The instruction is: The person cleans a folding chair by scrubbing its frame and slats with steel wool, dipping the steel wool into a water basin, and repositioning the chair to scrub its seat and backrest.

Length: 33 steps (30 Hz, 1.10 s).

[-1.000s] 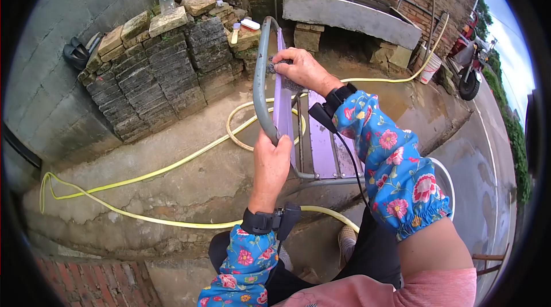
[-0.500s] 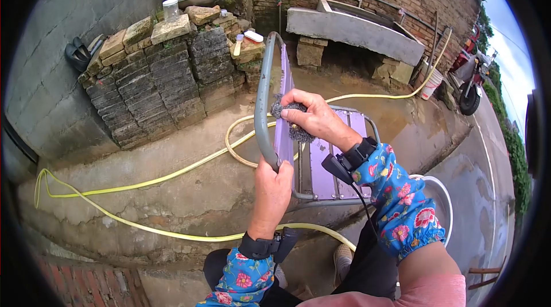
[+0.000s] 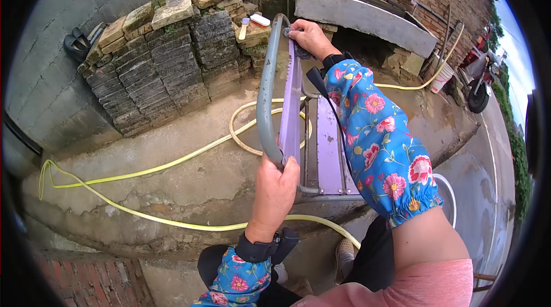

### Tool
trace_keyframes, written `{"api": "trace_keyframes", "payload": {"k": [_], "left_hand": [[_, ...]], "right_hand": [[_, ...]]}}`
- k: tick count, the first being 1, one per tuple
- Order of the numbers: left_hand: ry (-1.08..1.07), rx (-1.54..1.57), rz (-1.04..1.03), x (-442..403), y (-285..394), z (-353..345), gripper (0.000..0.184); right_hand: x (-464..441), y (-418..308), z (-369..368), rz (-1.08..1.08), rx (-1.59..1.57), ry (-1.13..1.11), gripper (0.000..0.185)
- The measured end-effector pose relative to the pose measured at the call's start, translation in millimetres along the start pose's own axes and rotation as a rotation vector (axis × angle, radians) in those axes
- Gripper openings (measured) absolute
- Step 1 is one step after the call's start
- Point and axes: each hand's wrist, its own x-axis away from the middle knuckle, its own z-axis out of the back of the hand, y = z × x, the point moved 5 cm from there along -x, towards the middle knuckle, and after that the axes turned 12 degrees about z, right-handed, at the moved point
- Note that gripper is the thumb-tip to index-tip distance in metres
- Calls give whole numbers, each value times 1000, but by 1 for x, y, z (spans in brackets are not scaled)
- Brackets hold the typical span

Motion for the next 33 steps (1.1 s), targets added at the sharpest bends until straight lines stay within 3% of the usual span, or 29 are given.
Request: {"api": "trace_keyframes", "payload": {"k": [1, 9, 14, 19, 22, 25, 29, 31, 33], "left_hand": [[9, 20, -4, -2, 2, 0, 38], [-78, -50, -94, -15, -6, 4, 48], [-180, -96, -135, -19, -8, 8, 56], [-153, -193, -145, -12, -6, 11, 57], [-101, -67, -149, -7, -12, 10, 45], [-26, -219, -295, 0, -3, 11, 45], [-11, -252, -162, -8, -13, 19, 41], [-24, -215, -206, -3, -8, 18, 41], [-30, -175, -190, -1, -9, 19, 41]], "right_hand": [[15, -23, 4, 95, 30, -48, 17], [163, -161, 15, 230, -214, -176, 18], [218, -208, 16, 275, -318, -213, 17], [231, -218, 21, 205, -348, -236, 16], [240, -223, 32, 126, -418, 8, 15], [235, -247, 28, 409, -236, -7, 14], [195, -247, 9, 588, -150, -77, 17], [159, -236, 13, 462, -127, 17, 17], [125, -222, 13, 408, -87, -47, 17]]}}
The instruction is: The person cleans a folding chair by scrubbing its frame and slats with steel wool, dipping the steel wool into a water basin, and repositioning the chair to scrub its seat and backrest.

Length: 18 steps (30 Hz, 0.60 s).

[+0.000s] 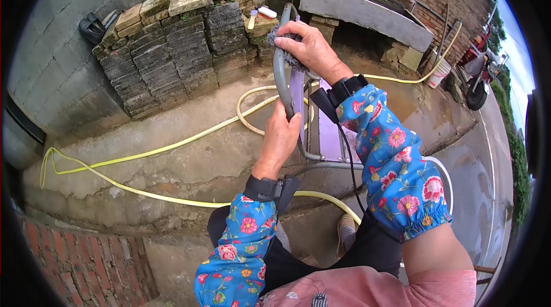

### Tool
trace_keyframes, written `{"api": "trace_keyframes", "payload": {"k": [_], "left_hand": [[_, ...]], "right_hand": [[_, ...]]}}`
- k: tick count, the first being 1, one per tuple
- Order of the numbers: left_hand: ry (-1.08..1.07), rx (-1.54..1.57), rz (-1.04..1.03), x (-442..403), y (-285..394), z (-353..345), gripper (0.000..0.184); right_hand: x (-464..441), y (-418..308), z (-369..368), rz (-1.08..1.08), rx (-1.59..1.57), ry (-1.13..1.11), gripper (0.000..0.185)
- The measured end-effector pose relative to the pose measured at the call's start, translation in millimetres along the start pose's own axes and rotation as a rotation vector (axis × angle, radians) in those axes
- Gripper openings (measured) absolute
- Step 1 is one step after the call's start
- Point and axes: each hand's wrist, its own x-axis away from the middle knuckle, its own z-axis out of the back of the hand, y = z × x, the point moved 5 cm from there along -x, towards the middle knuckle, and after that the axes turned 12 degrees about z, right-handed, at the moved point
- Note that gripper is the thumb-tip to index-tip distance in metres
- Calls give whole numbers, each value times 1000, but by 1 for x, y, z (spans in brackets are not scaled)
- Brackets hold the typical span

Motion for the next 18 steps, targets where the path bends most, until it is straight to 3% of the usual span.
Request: {"api": "trace_keyframes", "payload": {"k": [6, 9, 13, 18], "left_hand": [[14, -80, -100, -5, 1, -1, 42], [33, -84, -120, -2, 3, -2, 46], [-30, -95, 39, 5, 7, -1, 51], [-30, -68, 45, 4, 3, 0, 47]], "right_hand": [[53, -65, -6, 176, -6, -129, 17], [53, -60, -4, 120, -66, -125, 17], [5, 0, 2, 24, 49, 7, 20], [-65, 112, 6, -162, 196, -138, 20]]}}
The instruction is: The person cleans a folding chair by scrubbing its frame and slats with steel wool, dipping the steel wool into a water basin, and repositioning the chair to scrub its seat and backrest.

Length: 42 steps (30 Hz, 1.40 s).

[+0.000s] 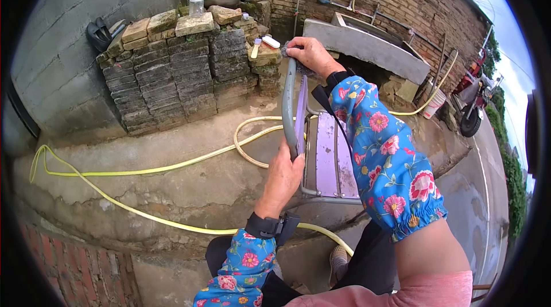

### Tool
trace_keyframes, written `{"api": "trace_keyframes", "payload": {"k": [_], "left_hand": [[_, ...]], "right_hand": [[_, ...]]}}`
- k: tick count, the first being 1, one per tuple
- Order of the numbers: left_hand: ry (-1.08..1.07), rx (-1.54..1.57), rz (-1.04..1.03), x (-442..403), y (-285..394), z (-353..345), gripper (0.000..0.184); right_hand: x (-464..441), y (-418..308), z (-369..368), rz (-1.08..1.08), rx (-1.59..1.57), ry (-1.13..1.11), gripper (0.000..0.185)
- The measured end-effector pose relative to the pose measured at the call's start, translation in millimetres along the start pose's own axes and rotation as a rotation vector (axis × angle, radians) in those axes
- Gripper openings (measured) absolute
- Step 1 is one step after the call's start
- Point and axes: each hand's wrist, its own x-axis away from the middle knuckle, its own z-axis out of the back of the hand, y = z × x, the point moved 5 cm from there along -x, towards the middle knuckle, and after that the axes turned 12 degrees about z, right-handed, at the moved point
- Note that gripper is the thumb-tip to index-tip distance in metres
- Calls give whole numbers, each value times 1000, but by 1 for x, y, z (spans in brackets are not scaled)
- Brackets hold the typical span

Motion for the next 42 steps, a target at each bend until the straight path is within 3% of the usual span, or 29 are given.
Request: {"api": "trace_keyframes", "payload": {"k": [3, 6, 8, 12, 14, 16, 22, 28, 29, 30, 32, 34, 36, 38, 40, 42], "left_hand": [[50, 41, -84, -2, 1, 2, 45], [72, -6, -80, 3, 4, 2, 44], [82, -35, -29, 3, 12, 3, 44], [81, 54, -67, 0, 8, -1, 44], [50, 167, -95, -2, 1, -2, 44], [53, 166, -88, -2, -3, -3, 43], [25, 103, 11, -2, 1, -4, 45], [58, 21, 10, -2, 5, -2, 42], [39, 16, 35, -1, 3, -4, 42], [27, 40, 68, -2, 2, -4, 37], [6, 65, 111, -5, -1, -7, 32], [30, 59, 76, -5, -4, -5, 34], [-28, 119, 60, -8, -10, -7, 35], [-28, 88, 79, -8, -5, -6, 36], [-53, 63, 125, -6, 4, -3, 37], [-83, 258, 43, -9, -3, -4, 39]], "right_hand": [[-28, 21, -2, -43, 160, 39, 21], [-19, 20, -3, 45, 87, 15, 22], [13, -25, 5, 178, -6, -35, 24], [68, -97, 14, 248, -161, -157, 23], [59, -89, 14, 274, -154, -172, 23], [33, -49, 8, 303, 2, -74, 21], [-49, 73, 0, 54, 130, 0, 27], [-65, 143, -11, -190, 146, -165, 29], [-61, 135, -10, -68, 283, -254, 28], [-69, 153, -21, 195, 649, -356, 27], [-70, 154, -23, 109, 726, -404, 28], [-58, 154, -11, -216, 393, -119, 30], [-26, 127, 3, -74, 226, 49, 31], [5, 88, -4, -7, 157, -146, 27], [38, 58, -13, 73, 141, -67, 28], [68, 32, -8, 73, 67, 22, 28]]}}
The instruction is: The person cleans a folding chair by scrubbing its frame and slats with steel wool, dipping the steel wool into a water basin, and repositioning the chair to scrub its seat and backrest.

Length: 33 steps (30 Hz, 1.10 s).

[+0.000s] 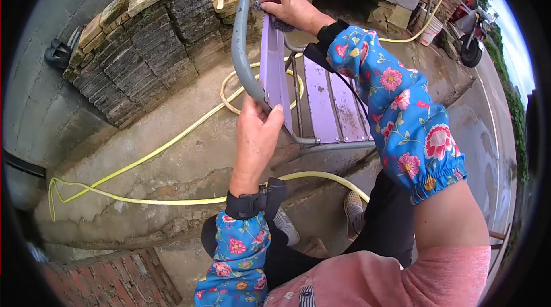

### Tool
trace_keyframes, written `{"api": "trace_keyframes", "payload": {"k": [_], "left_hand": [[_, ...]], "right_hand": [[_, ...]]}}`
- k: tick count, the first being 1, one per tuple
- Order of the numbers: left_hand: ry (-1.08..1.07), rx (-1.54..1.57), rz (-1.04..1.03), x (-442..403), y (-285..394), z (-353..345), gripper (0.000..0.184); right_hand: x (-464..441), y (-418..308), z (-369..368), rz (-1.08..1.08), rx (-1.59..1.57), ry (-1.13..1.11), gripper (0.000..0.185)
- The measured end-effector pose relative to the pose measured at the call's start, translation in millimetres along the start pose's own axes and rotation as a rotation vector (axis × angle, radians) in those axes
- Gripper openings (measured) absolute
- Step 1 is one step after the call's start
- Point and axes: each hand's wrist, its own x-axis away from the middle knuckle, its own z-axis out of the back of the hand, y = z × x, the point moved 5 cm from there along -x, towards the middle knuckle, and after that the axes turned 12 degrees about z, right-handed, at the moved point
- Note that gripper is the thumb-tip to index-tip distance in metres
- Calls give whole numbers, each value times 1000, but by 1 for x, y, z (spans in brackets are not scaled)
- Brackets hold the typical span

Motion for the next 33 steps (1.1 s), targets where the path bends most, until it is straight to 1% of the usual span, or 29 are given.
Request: {"api": "trace_keyframes", "payload": {"k": [2, 4, 5, 6, 7, 8, 9, 10, 11, 12, 14, 15, 17, 18, 20, 21, 22, 23, 24, 26, 28, 29, 30, 31, 32, 33], "left_hand": [[-136, 103, 0, -1, -3, 4, 40], [-209, 102, 18, 3, -5, 17, 40], [-247, 253, 50, 1, -12, 28, 39], [-281, 403, 82, -2, -21, 40, 38], [-153, 456, 109, -7, -36, 56, 31], [-27, 456, 200, -10, -59, 71, 28], [101, 453, 285, -11, -84, 85, 25], [130, 417, 403, -8, -115, 91, 23], [165, 381, 523, -2, -141, 96, 21], [169, 365, 526, 3, -147, 91, 21], [-9, 238, 718, 18, -166, 60, 22], [-9, 221, 723, 19, -173, 54, 22], [-87, 125, 766, 27, -184, 39, 27], [-77, 111, 772, 33, -183, 32, 27], [-239, 205, 799, 50, -171, 0, 30], [-230, 194, 802, 58, -163, -15, 30], [-204, 316, 716, 63, -151, -33, 30], [-177, 439, 629, 66, -144, -41, 30], [-167, 434, 632, 69, -145, -40, 30], [-177, 429, 603, 73, -147, -38, 29], [-148, 447, 569, 76, -146, -32, 28], [-120, 468, 575, 75, -149, -24, 28], [-96, 490, 581, 74, -146, -19, 28], [-34, 498, 604, 74, -145, -13, 28], [-35, 494, 606, 72, -143, -8, 28], [55, 444, 539, 66, -133, 2, 28]], "right_hand": [[36, -30, 2, -10, -145, 76, 28], [68, -50, 3, -48, -396, 86, 28], [88, -57, 8, -106, -493, 110, 26], [113, -52, 6, -272, -530, 100, 25], [139, -42, -1, -343, -511, 145, 24], [170, -20, -20, -431, -510, 222, 24], [196, -17, -33, -447, -466, 234, 24], [219, -14, -50, -523, -504, 218, 25], [230, -28, -57, -573, -565, 211, 25], [238, -39, -65, -550, -587, 321, 25], [254, -57, -76, -627, -611, 367, 27], [260, -65, -79, -634, -620, 381, 27], [273, -80, -79, -634, -521, 486, 28], [277, -89, -78, -639, -537, 492, 28], [285, -106, -75, -727, -520, 377, 28], [286, -117, -75, -602, -506, 428, 22], [292, -126, -79, -610, -543, 405, 20], [294, -135, -77, -533, -514, 392, 19], [294, -145, -72, -457, -488, 377, 18], [294, -146, -67, -473, -558, 374, 20], [286, -137, -70, -392, -821, 166, 24], [283, -136, -69, -378, -854, 98, 27], [279, -132, -71, -377, -860, 104, 27], [275, -132, -68, -251, -776, 91, 28], [273, -131, -66, -126, -689, 78, 28], [272, -126, -57, -154, -662, 61, 27]]}}
